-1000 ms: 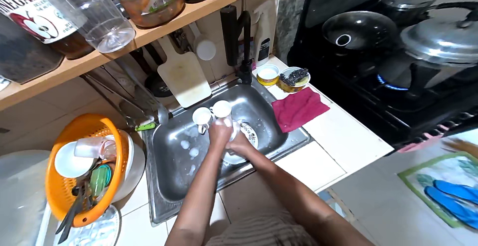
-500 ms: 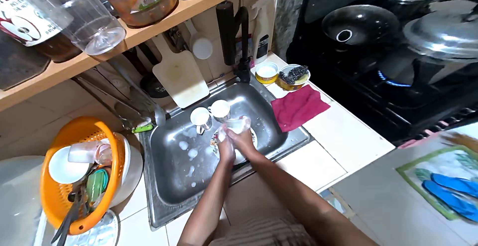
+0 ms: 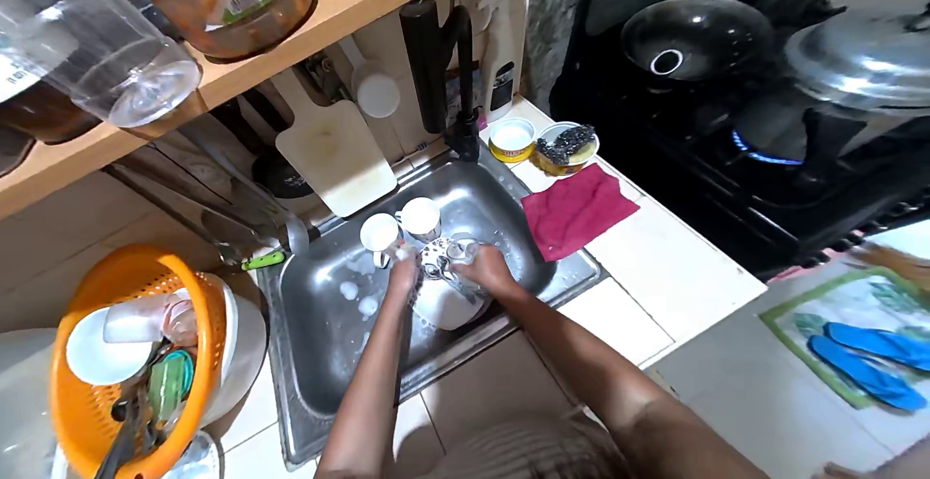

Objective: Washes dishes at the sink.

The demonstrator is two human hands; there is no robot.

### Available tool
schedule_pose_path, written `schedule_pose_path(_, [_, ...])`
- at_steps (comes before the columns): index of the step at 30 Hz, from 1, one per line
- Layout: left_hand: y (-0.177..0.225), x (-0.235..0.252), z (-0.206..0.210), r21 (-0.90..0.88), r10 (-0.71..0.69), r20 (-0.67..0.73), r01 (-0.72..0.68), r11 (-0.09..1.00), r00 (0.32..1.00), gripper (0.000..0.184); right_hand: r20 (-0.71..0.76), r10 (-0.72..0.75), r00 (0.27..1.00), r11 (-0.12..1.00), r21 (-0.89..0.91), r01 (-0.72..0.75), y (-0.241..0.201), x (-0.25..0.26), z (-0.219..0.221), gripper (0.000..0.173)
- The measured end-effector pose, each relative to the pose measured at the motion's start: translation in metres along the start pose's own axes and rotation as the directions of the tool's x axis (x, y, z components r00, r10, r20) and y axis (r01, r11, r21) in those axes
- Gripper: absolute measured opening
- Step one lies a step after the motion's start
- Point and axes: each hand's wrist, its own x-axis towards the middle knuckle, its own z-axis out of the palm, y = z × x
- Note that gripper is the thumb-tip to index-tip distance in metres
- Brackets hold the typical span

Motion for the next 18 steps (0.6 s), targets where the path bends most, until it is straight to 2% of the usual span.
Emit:
schedule_pose_path(4, [0.030, 0.016, -0.001, 0.046, 0.038, 0.016, -0.039, 0.998, 0.999, 0.037, 0.139, 0.112, 0.984, 0.991, -0.091, -0.100, -0.008, 0.020, -0.006, 0.059])
schedule_pose_path(7, [0.052, 0.025, 0.011, 0.162, 0.172, 0.104, -0.187, 0.969, 0.980, 0.031, 0.202, 0.160, 0.966, 0.983, -0.118, -0.139, -0.005, 0.037, 0.001, 0.064])
schedule_pose_path(9, [0.065, 0.032, 0.025, 0.189, 0.314, 0.177, -0.345, 0.919, 0.933, 0.029, 0.224, 0.158, 0.962, 0.982, -0.134, -0.130, -0.004, 0.043, 0.005, 0.067])
schedule_pose_path(11, [0.080, 0.041, 0.043, 0.193, 0.392, 0.259, -0.445, 0.874, 0.883, 0.028, 0.227, 0.149, 0.962, 0.982, -0.146, -0.118, -0.005, 0.044, 0.009, 0.068])
schedule_pose_path(14, [0.108, 0.053, 0.073, 0.200, 0.412, 0.338, -0.492, 0.847, 0.846, 0.033, 0.200, 0.099, 0.975, 0.991, -0.105, -0.080, -0.002, 0.036, 0.011, 0.065])
schedule_pose_path(16, [0.131, 0.062, 0.092, 0.238, 0.428, 0.350, -0.521, 0.820, 0.834, 0.040, 0.226, 0.068, 0.972, 0.995, -0.080, -0.051, 0.002, 0.031, 0.007, 0.065])
schedule_pose_path(18, [0.152, 0.077, 0.110, 0.248, 0.504, 0.332, -0.590, 0.769, 0.797, 0.037, 0.272, 0.043, 0.961, 0.998, -0.062, -0.027, 0.007, 0.024, -0.003, 0.068])
